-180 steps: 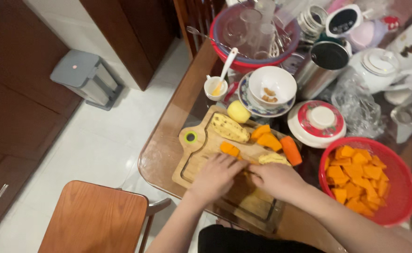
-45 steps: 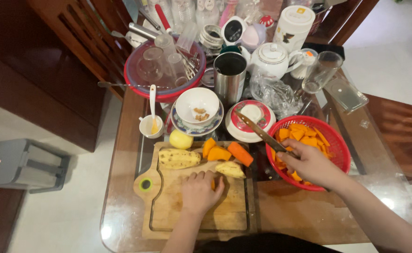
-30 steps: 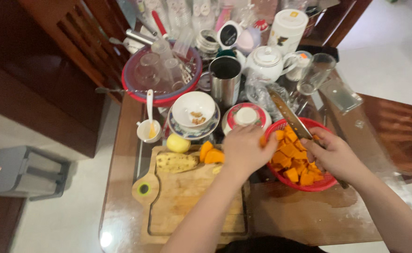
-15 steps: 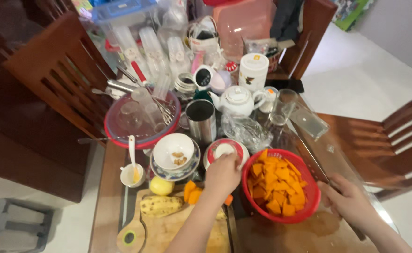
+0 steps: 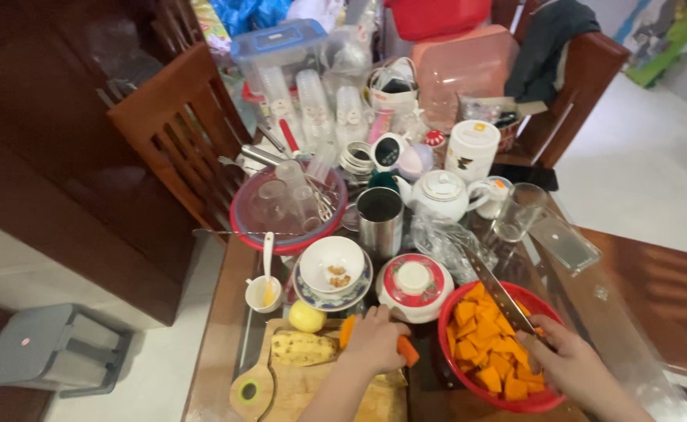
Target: The person chops a carrot, a pineapple, and a potato using a knife on a wooden cutting board, then transfers the pieces into a red bowl.
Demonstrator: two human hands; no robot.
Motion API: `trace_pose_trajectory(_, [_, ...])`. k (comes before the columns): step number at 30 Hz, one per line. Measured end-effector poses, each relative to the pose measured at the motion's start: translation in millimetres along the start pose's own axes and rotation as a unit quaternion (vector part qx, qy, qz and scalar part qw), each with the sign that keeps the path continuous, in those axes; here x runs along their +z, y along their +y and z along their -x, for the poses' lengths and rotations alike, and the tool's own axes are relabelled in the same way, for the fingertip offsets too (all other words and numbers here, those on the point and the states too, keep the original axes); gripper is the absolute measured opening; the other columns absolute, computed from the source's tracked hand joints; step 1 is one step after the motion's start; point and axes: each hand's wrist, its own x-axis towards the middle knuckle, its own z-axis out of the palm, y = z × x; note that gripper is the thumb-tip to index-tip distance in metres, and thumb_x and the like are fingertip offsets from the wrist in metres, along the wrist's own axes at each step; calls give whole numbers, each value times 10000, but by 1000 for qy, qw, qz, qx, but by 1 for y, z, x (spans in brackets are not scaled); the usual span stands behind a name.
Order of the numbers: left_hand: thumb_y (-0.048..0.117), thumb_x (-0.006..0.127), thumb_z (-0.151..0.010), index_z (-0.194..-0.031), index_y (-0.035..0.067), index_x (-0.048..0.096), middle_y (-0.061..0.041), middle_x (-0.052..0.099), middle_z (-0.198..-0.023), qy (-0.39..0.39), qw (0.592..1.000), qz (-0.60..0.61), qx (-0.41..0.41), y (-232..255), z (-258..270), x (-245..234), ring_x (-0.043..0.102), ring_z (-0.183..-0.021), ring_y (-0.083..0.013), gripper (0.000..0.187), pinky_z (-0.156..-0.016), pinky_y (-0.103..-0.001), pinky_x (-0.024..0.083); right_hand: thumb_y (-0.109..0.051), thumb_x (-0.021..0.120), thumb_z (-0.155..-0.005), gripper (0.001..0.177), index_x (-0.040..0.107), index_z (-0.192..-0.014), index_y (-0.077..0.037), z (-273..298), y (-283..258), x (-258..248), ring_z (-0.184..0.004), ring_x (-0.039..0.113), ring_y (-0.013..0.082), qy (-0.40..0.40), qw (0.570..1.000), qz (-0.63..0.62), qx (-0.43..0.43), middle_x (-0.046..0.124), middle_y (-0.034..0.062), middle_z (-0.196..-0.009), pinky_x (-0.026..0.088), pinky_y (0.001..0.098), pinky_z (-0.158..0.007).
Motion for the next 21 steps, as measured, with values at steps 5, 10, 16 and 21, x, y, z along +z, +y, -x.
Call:
trace_pose_trajectory(5, [237,870,-726,-1154,210,712,-38,549,-1314,-10,999,4,39,-18,-20,22,468,-1304,-286,457,-1026,-529,380,-367,721,-926,468,638,-1345,-175,-4,-3,16,-445,453,141,-31,999,13,1,562,56,-594,352,308,-423])
trace_pose_trajectory(10, [180,875,-692,-1204,202,707,-66,641,-1250,32,983,-85,160,-36,-28,34,603,-1198,-283,540,-934,-452,468,-352,733,-929,497,619,-1372,-157,-10,-4,31,-440,416,142,-51,999,-7,6,538,63,-597,306,314,-416])
trace_pose_trajectory(16, [219,842,-772,-1136,55,664,-135,611,-1223,125,977,-66,162,-33,13,9,560,-1202,-321,437,-953,-455,462,-368,720,-937,506,593,-1396,-196,-37,33,36,-429,407,156,-81,996,37,5,510,54,-581,299,322,-425])
trace_pose_trajectory(21, [213,807,-844,-1165,48,657,-134,675,-1119,334,939,81,-16,-55,77,15,614,-1084,-351,391,-890,-465,486,-220,775,-927,463,564,-1326,-117,-96,96,59,-432,519,165,-106,990,-37,-80,556,77,-537,383,325,-424])
